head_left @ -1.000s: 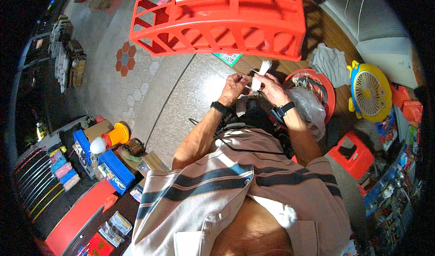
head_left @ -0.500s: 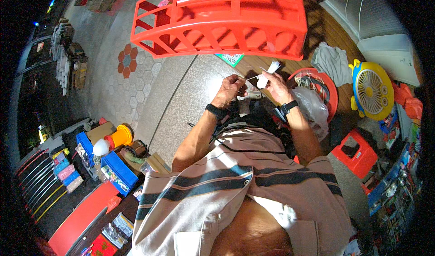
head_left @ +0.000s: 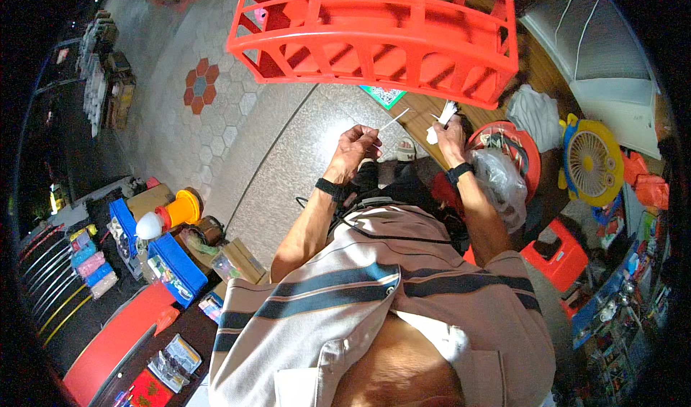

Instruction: The person unpacks small white plastic fasteners from a bag and attaches them to a red plastic rack. They repeatedly insert the fasteners into slots on the rack, adjust the rack's position, and continue securing the fasteners by hand.

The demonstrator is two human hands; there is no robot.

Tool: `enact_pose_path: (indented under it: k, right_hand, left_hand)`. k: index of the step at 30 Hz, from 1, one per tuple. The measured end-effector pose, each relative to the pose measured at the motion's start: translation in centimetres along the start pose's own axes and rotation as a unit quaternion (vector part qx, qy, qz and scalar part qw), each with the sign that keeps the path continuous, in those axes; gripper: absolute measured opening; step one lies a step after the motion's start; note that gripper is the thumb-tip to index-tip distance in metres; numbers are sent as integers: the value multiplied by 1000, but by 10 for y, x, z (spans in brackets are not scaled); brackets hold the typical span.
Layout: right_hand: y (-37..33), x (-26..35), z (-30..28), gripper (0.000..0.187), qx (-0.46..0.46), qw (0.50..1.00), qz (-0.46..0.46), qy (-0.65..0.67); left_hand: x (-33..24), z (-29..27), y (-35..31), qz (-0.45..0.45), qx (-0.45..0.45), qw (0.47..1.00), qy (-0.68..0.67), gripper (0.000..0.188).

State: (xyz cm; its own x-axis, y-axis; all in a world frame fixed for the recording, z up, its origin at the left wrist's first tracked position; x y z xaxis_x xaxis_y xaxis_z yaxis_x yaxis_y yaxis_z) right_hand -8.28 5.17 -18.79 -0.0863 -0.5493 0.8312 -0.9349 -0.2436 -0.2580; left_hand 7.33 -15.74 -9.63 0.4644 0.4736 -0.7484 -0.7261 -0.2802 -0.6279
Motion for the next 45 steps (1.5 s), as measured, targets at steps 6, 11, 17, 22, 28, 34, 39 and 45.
enact_pose_path:
  k: [6, 11, 17, 22, 28, 34, 39, 45]
  right_hand:
    - [-21, 31, -14, 47, -26, 994, -20, -103]
    - [-46, 90, 8, 36, 133, 969, -14, 208]
    - [-31, 114, 33, 22, 165, 973, 28, 157]
    - [-29, 110, 52, 21, 198, 975, -24, 95]
    - [-27, 105, 47, 20, 179, 971, -7, 159]
    - [-12, 90, 34, 22, 180, 944, 78, 265]
    - [1, 71, 24, 20, 177, 865, 208, 421]
    - [17, 64, 24, 28, 161, 837, 237, 466]
  left_hand:
    - [2, -14, 2, -6, -11, 1000, -12, 15]
    - [5, -14, 6, -10, 34, 999, 14, 11]
    - [12, -22, 8, -5, 57, 998, 36, 11]
    - [11, -25, 17, 53, 73, 993, 79, 15]
    - [0, -2, 37, 61, 71, 986, 140, 16]
    - [-1, 18, 54, 101, 74, 985, 114, 18]
    - [3, 29, 73, 54, 23, 997, 49, 20]
    - [15, 32, 81, 39, 87, 995, -26, 20]
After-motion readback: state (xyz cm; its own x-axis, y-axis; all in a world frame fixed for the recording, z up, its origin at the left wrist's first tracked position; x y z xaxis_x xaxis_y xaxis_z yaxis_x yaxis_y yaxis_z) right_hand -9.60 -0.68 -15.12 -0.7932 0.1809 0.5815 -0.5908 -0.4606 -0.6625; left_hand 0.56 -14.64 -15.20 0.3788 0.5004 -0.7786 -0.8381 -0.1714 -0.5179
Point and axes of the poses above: each hand's wrist, its own y-axis towards the middle knuckle, its own z-axis out of the palm, x = y × z, the point moved 1 cm from there along y, towards the middle knuckle, and after that the axes turned 5 degrees about y, right-handed, at the moved point
